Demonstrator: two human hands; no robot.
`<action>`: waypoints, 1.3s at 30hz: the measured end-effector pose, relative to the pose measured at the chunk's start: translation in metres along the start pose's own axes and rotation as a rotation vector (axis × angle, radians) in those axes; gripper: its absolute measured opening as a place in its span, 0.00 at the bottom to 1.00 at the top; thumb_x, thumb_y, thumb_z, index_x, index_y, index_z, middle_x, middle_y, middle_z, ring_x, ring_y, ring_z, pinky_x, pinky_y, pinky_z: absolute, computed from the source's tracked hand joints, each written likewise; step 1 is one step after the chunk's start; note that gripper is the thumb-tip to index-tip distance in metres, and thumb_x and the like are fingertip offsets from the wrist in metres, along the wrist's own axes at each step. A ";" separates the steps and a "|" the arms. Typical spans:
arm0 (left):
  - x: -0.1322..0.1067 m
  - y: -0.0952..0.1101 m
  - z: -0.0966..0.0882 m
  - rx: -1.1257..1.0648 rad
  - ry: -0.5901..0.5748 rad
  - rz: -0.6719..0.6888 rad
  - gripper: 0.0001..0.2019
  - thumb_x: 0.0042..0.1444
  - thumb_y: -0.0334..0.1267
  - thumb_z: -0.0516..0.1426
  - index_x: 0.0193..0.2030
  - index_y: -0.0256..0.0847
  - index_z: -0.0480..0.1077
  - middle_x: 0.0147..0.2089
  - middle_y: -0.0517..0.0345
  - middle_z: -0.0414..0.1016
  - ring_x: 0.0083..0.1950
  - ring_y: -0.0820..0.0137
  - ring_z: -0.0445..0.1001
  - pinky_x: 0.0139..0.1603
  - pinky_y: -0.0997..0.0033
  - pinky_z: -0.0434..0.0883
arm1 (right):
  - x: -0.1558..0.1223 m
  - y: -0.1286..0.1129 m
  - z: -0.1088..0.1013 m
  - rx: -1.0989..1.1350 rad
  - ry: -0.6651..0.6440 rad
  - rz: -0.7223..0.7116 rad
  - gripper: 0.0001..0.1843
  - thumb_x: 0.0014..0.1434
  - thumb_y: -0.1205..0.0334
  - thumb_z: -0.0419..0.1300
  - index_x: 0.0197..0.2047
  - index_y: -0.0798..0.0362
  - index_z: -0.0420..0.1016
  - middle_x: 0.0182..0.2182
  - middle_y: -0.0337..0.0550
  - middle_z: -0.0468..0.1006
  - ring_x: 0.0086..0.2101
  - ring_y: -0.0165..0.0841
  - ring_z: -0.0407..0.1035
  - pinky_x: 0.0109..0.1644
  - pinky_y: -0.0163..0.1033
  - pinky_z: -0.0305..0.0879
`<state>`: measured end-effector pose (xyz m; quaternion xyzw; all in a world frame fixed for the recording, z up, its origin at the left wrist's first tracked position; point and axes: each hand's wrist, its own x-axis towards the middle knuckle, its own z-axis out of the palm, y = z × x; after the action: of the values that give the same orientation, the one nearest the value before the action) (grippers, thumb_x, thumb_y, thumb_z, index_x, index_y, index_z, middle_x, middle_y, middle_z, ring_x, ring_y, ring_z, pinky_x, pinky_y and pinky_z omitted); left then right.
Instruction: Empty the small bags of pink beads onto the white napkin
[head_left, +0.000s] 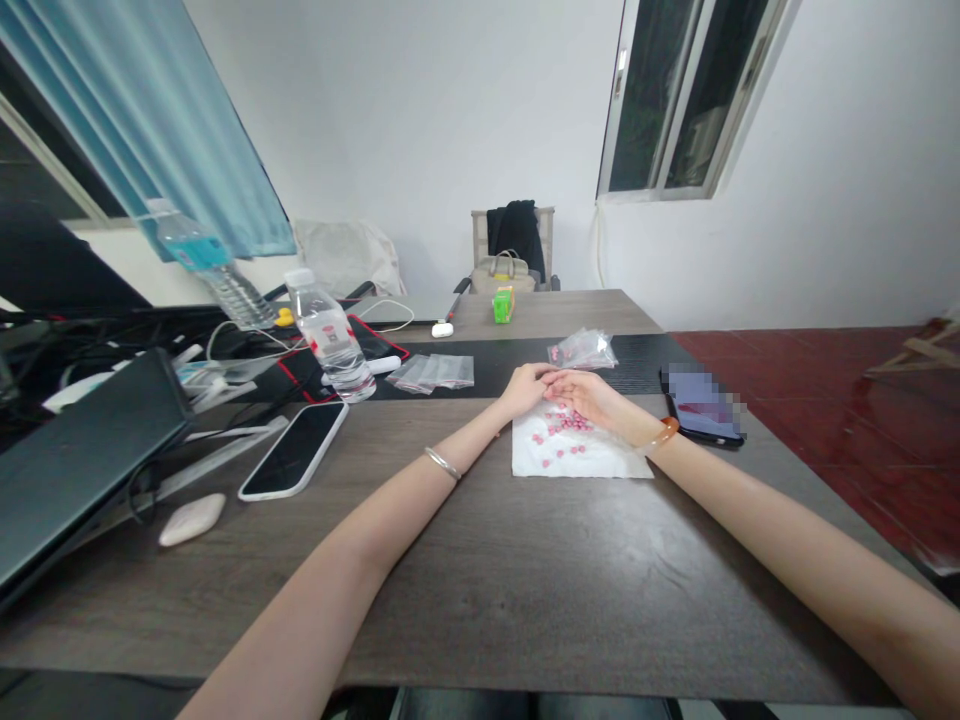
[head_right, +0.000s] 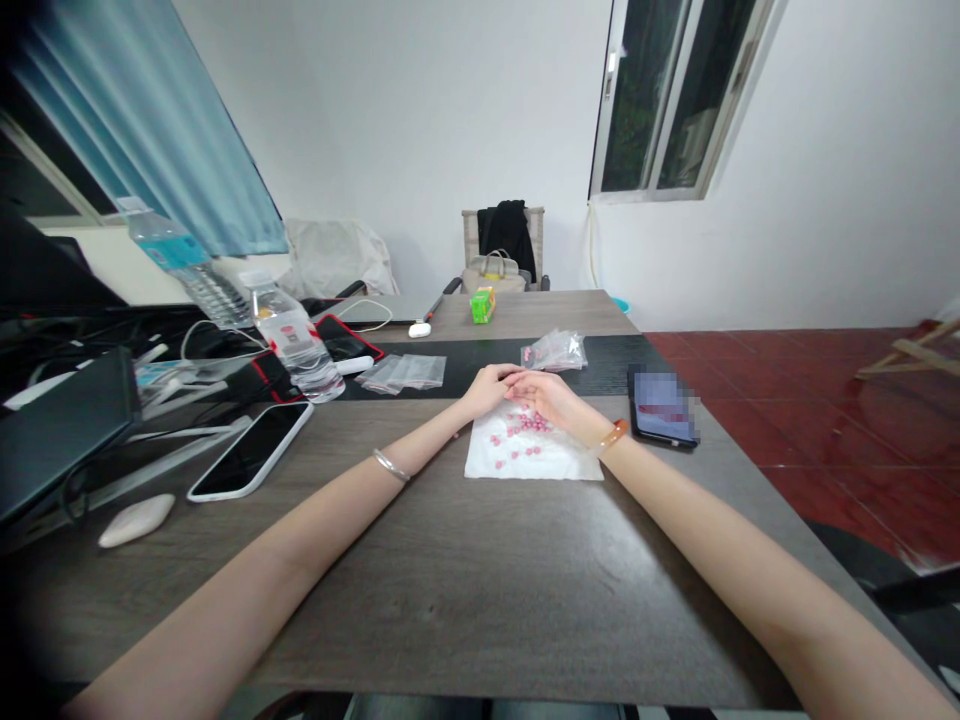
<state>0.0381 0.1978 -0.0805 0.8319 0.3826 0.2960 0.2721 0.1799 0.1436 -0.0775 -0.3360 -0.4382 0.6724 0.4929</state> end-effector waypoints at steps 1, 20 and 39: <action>0.002 0.001 -0.003 0.017 0.026 -0.033 0.15 0.56 0.34 0.52 0.46 0.34 0.75 0.47 0.49 0.78 0.48 0.65 0.76 0.50 0.71 0.69 | 0.000 0.000 -0.001 0.002 0.003 0.000 0.09 0.48 0.74 0.57 0.28 0.55 0.78 0.27 0.41 0.79 0.32 0.29 0.72 0.44 0.35 0.67; -0.010 0.048 -0.098 0.456 -0.897 -0.609 0.08 0.28 0.34 0.67 0.12 0.36 0.71 0.17 0.48 0.75 0.28 0.59 0.76 0.37 0.62 0.73 | -0.001 0.001 -0.007 0.020 -0.003 0.033 0.08 0.49 0.72 0.58 0.33 0.57 0.78 0.29 0.43 0.78 0.33 0.27 0.71 0.43 0.32 0.66; -0.012 0.050 -0.073 0.045 -0.994 -0.257 0.02 0.36 0.33 0.62 0.18 0.38 0.75 0.19 0.57 0.75 0.23 0.70 0.71 0.30 0.71 0.66 | -0.005 -0.006 0.002 0.025 0.089 0.068 0.10 0.53 0.74 0.54 0.30 0.57 0.76 0.25 0.42 0.76 0.31 0.27 0.71 0.42 0.32 0.66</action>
<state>0.0043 0.1763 -0.0006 0.8240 0.3125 -0.1796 0.4372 0.1820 0.1392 -0.0714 -0.3738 -0.3959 0.6786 0.4930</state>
